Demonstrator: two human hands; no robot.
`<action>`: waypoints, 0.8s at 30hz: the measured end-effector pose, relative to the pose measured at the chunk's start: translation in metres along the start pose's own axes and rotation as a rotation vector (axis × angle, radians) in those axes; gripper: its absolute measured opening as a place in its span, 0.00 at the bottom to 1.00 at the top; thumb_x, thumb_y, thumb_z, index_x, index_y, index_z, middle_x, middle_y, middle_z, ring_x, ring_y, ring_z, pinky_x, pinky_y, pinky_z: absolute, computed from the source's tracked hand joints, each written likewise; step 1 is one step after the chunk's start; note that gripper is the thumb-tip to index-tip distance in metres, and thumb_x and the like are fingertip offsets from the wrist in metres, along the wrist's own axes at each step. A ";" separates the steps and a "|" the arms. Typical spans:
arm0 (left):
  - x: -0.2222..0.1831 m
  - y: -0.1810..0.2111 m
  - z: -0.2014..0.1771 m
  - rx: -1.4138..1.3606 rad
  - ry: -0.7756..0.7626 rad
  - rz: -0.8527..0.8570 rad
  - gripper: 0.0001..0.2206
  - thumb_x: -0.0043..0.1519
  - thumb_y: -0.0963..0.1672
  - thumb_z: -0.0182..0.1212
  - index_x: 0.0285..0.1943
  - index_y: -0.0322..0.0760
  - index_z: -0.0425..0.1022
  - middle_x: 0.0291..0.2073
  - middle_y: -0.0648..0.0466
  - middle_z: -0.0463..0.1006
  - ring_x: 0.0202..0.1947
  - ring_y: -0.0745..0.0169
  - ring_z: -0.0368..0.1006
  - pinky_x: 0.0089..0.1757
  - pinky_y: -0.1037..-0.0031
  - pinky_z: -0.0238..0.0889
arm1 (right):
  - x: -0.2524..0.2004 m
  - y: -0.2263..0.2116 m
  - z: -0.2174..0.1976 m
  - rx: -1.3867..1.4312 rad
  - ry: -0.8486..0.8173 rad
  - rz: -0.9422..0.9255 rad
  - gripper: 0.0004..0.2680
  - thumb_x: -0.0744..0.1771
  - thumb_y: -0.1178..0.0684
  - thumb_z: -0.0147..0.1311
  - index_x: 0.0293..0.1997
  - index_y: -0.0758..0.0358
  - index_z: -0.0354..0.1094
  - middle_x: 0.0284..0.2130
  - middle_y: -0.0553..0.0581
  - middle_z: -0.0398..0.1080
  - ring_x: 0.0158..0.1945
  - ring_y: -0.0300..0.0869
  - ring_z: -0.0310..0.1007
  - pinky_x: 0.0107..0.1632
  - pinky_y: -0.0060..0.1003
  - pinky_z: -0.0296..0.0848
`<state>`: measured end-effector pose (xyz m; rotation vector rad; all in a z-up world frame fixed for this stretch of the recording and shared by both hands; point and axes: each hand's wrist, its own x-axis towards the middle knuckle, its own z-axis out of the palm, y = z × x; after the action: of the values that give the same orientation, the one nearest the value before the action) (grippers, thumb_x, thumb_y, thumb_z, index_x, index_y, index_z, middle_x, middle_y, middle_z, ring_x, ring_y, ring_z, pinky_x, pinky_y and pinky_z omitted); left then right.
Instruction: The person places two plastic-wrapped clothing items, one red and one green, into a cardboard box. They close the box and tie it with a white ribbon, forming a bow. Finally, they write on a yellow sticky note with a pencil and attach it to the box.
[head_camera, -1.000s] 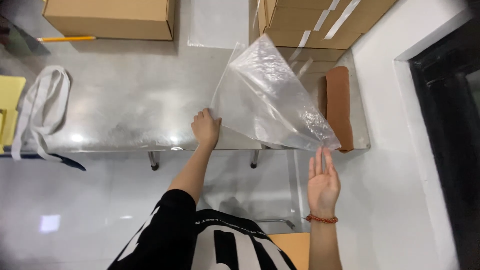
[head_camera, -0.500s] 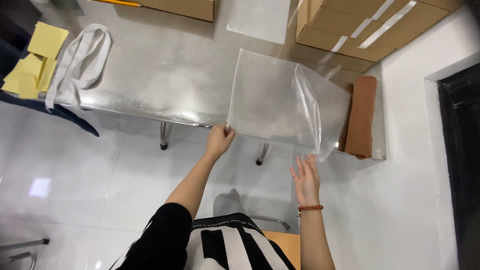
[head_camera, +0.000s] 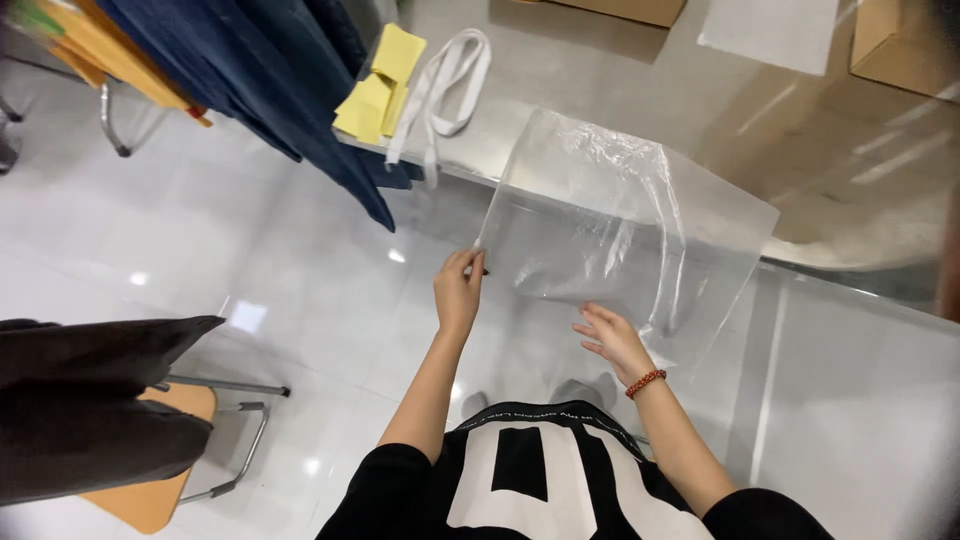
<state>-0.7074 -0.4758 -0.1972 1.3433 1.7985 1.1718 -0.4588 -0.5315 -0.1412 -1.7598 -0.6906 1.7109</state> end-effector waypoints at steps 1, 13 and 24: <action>-0.003 0.016 -0.019 0.046 0.075 0.121 0.08 0.71 0.39 0.62 0.54 0.26 0.83 0.48 0.36 0.83 0.49 0.41 0.82 0.44 0.62 0.80 | -0.004 0.000 0.017 -0.065 -0.052 -0.019 0.24 0.72 0.48 0.53 0.76 0.73 0.54 0.72 0.85 0.51 0.70 0.63 0.67 0.69 0.59 0.66; -0.020 0.049 -0.134 -0.220 0.257 0.456 0.05 0.71 0.39 0.62 0.50 0.39 0.84 0.40 0.52 0.88 0.42 0.58 0.85 0.43 0.72 0.81 | -0.030 -0.001 0.148 -0.247 0.033 -1.032 0.15 0.73 0.58 0.52 0.70 0.66 0.65 0.57 0.64 0.66 0.57 0.51 0.74 0.55 0.48 0.78; -0.041 0.089 -0.064 -0.325 -0.158 0.543 0.06 0.70 0.38 0.61 0.49 0.39 0.83 0.39 0.52 0.87 0.42 0.56 0.85 0.43 0.68 0.81 | -0.051 -0.024 0.097 -0.523 0.363 -1.350 0.12 0.75 0.49 0.50 0.67 0.51 0.70 0.61 0.50 0.68 0.72 0.49 0.59 0.75 0.53 0.44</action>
<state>-0.7122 -0.5253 -0.0912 1.7163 1.0963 1.5059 -0.5575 -0.5460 -0.0887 -1.2147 -1.6975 0.2944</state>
